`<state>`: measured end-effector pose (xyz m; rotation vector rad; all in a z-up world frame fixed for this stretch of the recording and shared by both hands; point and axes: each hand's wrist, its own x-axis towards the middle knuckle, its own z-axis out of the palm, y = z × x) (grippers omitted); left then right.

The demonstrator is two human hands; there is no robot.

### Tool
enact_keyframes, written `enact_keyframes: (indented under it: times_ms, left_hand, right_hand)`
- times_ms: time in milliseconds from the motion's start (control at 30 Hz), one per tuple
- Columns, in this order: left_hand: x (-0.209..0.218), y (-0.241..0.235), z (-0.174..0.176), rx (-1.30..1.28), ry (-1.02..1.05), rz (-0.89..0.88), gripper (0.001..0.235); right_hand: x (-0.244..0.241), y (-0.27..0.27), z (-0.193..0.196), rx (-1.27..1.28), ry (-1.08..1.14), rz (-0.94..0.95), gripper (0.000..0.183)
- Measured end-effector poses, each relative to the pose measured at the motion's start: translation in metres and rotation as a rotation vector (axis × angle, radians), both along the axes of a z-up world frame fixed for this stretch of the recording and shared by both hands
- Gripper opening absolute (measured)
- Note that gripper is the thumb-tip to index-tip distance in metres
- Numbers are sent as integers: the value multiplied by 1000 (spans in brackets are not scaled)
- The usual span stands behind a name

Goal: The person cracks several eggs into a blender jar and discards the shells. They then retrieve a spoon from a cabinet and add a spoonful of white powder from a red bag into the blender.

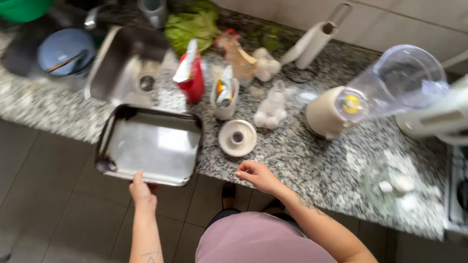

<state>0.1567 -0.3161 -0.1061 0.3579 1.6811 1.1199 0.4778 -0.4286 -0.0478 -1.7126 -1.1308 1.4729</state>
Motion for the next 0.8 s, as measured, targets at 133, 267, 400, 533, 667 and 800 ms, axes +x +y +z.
enact_keyframes:
  times_ms: [133,267,400,533,667,800]
  left_hand:
    - [5,23,2,-93,38,-36,55]
    - [13,33,19,-331,278,-29,58]
    - [1,40,-14,-268,422,-61,50]
    - [-2,24,-15,-40,554,24,49]
    - [26,-23,0,404,661,177,20]
    - [145,-78,59,632,649,-89,9]
  right_hand:
    - [32,-35,8,-71,16,-237,22]
    - [57,-60,24,-116,-17,-454,29]
    - [75,-71,20,-79,-48,-527,31]
    - [102,-43,38,98,-340,-380,22]
    - [148,44,51,534,-635,-227,32]
    - [173,138,38,396,-633,-69,29]
